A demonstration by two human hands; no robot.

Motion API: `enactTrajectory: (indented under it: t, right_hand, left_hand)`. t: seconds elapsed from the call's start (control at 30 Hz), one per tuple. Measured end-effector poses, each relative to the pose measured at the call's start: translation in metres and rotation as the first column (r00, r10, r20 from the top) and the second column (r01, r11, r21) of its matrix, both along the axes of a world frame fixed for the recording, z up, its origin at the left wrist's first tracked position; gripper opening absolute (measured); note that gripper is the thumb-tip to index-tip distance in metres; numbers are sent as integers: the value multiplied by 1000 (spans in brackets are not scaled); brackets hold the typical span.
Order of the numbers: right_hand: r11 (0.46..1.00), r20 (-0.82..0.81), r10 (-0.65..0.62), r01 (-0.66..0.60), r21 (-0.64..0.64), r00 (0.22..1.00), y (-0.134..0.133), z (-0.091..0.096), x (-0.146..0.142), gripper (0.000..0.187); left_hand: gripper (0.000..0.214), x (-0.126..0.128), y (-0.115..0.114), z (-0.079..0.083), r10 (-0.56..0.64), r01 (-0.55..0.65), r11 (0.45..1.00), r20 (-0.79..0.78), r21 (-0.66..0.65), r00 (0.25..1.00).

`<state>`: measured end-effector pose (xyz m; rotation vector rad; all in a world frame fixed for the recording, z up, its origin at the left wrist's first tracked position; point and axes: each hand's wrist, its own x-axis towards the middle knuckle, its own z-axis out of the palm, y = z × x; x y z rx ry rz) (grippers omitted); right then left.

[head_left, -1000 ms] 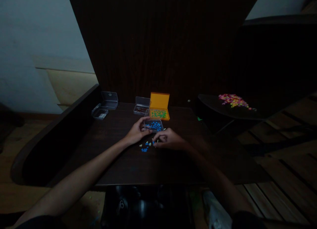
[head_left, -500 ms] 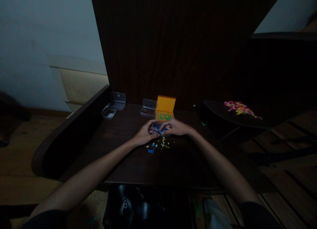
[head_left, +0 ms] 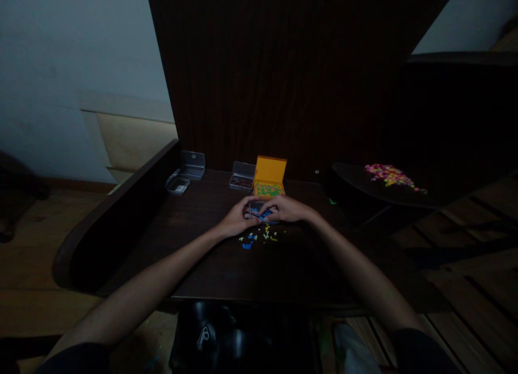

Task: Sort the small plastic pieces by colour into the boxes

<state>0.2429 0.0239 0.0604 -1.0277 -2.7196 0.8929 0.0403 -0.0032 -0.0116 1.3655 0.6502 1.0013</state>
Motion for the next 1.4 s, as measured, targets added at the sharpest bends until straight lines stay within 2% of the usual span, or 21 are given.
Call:
enactTrajectory:
  t: [0.1,0.23,0.3,0.37,0.5,0.63,0.83,1.0,1.23,1.4]
  right_hand:
    - [1000,-36,-17,17,19,999,-2,3,4,28]
    - [987,-190,-128,143,68,973,-13,9,10,29]
    - [982,-231,-136,163,100,963,-22,10,7,30]
    - [989,-188,-72,94,114,980,-33,9,1,29]
    - [984,54,30,-39,171,998,-52,-2,-19,22]
    - [976,153,-17,-17,217,988,-58,-19,-30,19]
    - [965,178,-82,33,260,981,-56,-31,-26,16]
    - [972,176,-80,38,233,981,-56,-33,-17,19]
    - [980,138,-97,71,185,986,-56,-30,-7,12]
    - [973,133,-106,75,219,985,-57,-31,-13,20]
  left_hand:
    - [66,-1,1,1,17,-17,1000,-8,12,1000]
    - [68,-4,3,1,30,-30,1000,-19,-10,999]
    - [66,-4,5,1,60,-60,998,-21,-9,998]
    - [65,-5,7,1,84,-84,996,-15,-10,996]
    - [63,-6,7,3,107,-107,994,-5,-19,994]
    - [63,-6,6,5,118,-118,993,-17,-17,993]
    - [65,-6,7,3,116,-116,993,-37,-3,993]
    - [66,-6,9,-1,108,-108,994,-35,10,994]
    - [65,-8,10,-2,126,-124,991,-65,45,990]
    - [65,-7,11,-2,129,-128,991,-48,31,990]
